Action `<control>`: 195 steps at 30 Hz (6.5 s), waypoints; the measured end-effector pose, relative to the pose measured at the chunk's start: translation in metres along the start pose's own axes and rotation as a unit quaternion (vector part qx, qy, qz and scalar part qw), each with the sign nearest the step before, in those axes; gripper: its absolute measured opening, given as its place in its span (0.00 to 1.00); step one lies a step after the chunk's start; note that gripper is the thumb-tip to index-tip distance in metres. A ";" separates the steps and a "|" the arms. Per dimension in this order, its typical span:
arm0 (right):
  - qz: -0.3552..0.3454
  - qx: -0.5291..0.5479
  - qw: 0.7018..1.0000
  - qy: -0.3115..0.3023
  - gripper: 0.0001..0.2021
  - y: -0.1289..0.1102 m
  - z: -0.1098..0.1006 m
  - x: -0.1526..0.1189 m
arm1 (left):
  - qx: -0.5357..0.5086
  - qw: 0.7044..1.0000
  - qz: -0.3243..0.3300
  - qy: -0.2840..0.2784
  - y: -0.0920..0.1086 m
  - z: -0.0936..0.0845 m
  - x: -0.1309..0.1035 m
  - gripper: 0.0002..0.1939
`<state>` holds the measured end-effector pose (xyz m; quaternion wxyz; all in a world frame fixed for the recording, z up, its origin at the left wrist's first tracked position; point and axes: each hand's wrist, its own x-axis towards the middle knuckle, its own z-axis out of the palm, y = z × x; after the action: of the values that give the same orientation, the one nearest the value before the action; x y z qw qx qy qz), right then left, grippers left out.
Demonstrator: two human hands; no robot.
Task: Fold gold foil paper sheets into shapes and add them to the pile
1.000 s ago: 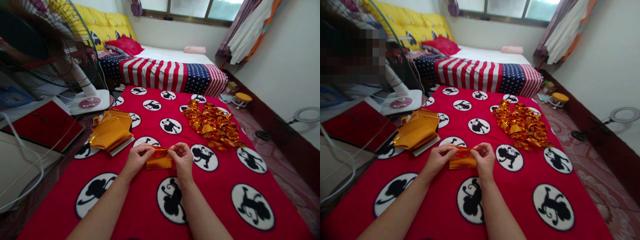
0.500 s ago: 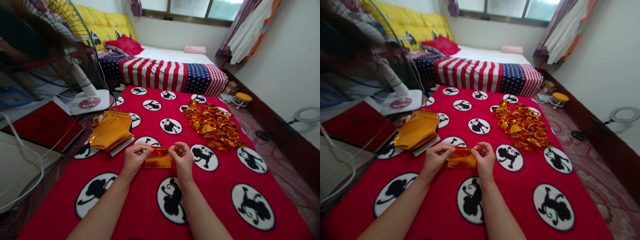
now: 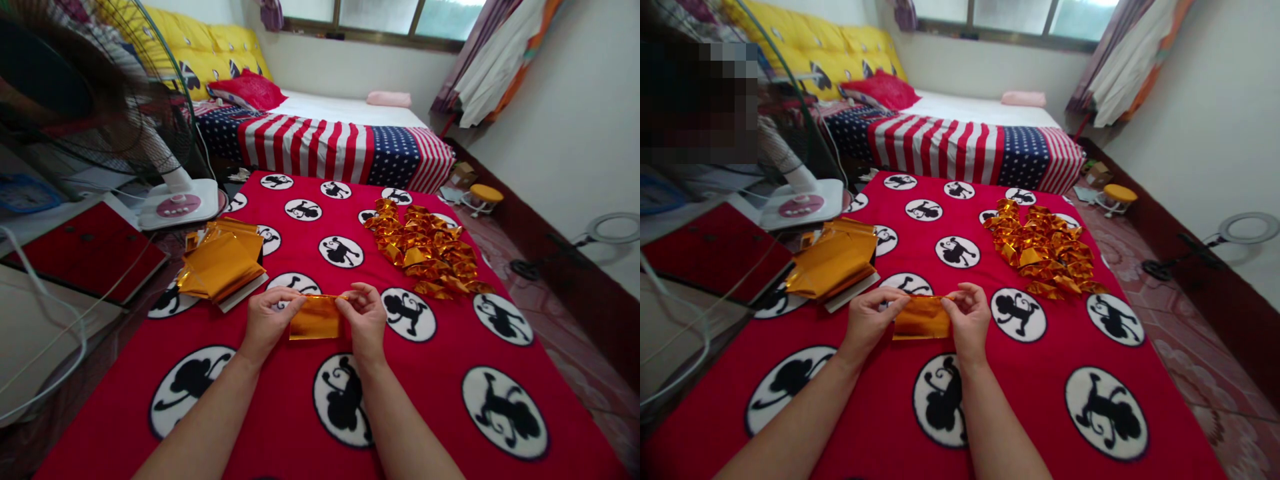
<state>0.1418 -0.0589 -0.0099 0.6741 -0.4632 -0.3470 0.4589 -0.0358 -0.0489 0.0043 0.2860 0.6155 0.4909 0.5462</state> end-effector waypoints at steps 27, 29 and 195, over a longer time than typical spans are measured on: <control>-0.017 0.005 1.000 0.023 0.21 -0.007 0.005 -0.002 | -0.006 1.000 -0.012 0.009 0.003 0.002 -0.001 0.08; -0.019 0.003 1.000 0.025 0.21 -0.006 0.005 -0.002 | -0.009 1.000 -0.011 0.007 0.002 0.002 -0.002 0.08; -0.043 -0.228 0.967 -0.104 0.06 -0.002 -0.007 -0.009 | 0.012 0.987 -0.035 -0.156 0.003 0.020 -0.009 0.06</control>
<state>0.1457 -0.0704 -0.0107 0.5294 -0.5392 -0.5305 0.3841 -0.0148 -0.0542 -0.0011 0.3710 0.6790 0.4679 0.4269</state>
